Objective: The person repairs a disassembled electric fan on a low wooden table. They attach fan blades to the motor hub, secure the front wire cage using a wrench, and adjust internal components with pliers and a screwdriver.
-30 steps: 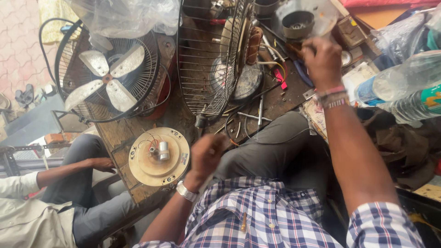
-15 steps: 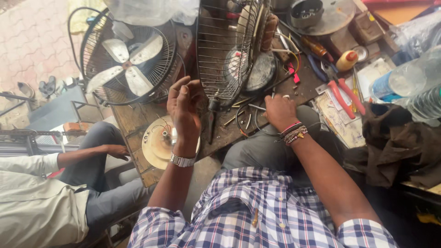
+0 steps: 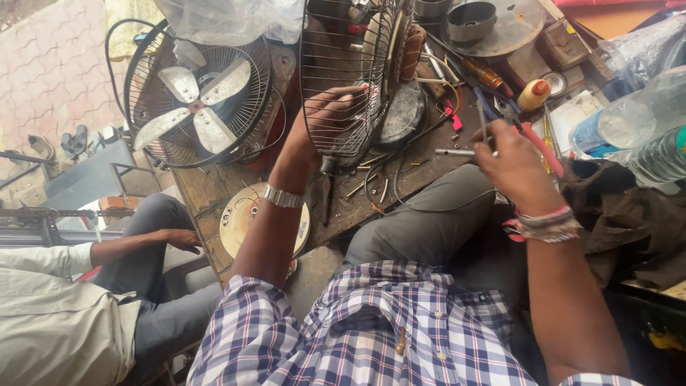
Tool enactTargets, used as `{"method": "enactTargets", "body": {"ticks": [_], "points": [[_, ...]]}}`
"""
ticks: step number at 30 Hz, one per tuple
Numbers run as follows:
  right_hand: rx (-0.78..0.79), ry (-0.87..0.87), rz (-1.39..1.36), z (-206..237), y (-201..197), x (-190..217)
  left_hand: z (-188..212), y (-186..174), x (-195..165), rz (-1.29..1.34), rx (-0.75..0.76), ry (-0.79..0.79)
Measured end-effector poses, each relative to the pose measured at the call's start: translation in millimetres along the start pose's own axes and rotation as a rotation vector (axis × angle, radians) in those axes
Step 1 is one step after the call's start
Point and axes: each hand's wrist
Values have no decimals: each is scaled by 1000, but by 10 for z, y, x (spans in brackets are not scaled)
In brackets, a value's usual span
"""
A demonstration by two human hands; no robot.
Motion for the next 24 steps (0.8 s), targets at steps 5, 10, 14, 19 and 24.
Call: {"method": "enactTargets", "body": {"ticks": [5, 10, 14, 19, 24], "points": [[39, 2, -689, -65, 34, 416, -513, -254, 393, 64, 165, -28], [-44, 14, -832, -325, 359, 572, -744, -413, 563, 58, 161, -47], [-46, 40, -884, -441, 405, 493, -829, -307, 570, 36, 236, 84], [73, -7, -945, -563, 415, 403, -740, -172, 467, 67, 273, 101], [273, 169, -1071, -723, 296, 381, -700, -82, 391, -19, 218, 86]]}}
Point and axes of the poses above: each hand's wrist, its own z-axis away from the middle knuckle, its own y-axis out of the palm, x = y × z, and after that the axes turned 6 degrees about -z, right-handed
